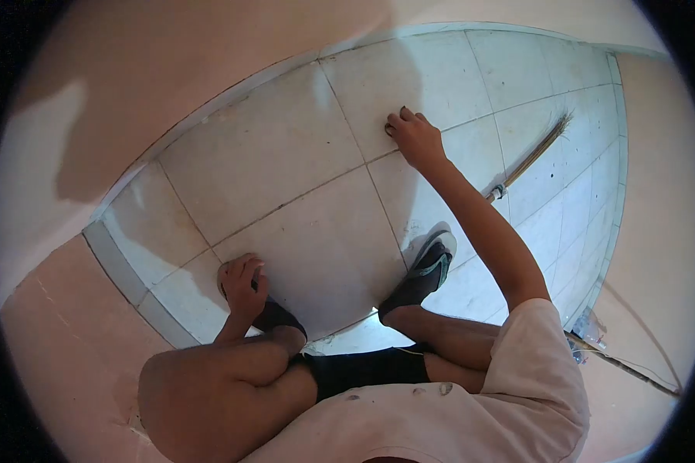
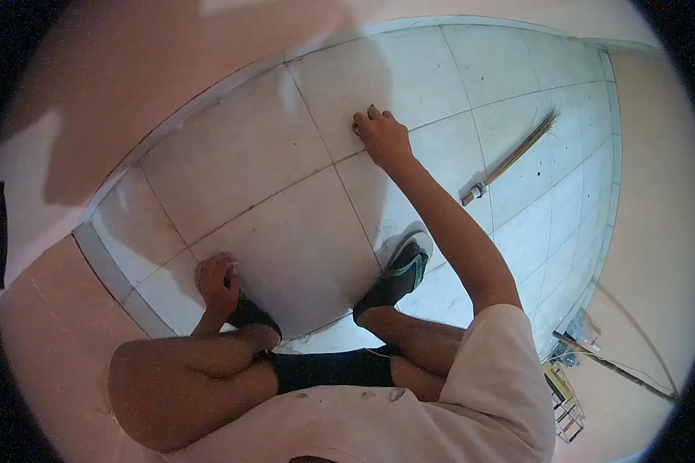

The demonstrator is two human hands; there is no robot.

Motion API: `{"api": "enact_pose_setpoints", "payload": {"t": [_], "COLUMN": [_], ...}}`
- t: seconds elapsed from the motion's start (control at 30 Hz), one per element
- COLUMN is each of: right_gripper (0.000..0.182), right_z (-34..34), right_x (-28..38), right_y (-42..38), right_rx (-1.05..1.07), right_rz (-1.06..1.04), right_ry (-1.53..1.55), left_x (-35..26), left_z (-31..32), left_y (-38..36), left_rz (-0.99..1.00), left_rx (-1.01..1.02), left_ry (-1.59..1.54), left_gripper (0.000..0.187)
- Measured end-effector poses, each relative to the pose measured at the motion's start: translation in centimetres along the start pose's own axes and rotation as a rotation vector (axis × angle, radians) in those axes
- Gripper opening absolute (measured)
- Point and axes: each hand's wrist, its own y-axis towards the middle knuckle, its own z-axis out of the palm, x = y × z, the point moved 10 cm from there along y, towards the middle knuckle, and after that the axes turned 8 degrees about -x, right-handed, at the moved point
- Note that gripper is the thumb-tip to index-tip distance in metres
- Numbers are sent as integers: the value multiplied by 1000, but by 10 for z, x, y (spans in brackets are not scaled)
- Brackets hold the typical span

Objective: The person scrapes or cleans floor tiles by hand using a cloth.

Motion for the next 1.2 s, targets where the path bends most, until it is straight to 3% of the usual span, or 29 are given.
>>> {"api": "enact_pose_setpoints", "payload": {"t": [0.07,0.27,0.4,0.5,0.73,1.03,1.1,1.2], "right_gripper": [17,20,21,20,22,23,24,23], "right_z": [0,-5,-9,1,-10,-3,12,7], "right_x": [-1,-2,-7,-11,4,-18,9,91], "right_y": [10,71,52,25,82,11,15,24], "right_rx": [1,-148,-131,-1,-121,150,174,31], "right_rz": [-6,61,13,-24,-35,21,28,-44], "right_ry": [12,-26,-10,-22,-5,-3,56,299], "left_x": [12,4,7,8,6,11,13,13], "left_z": [9,4,6,6,7,4,1,1], "left_y": [-7,-3,-2,-6,-4,-7,-10,-12], "left_rz": [-35,-3,-2,-8,0,1,0,-9], "left_rx": [47,-7,7,-17,-1,-34,-40,-38], "left_ry": [-22,11,34,-8,26,9,55,20], "left_gripper": [25,22,21,21,23,25,25,24]}}
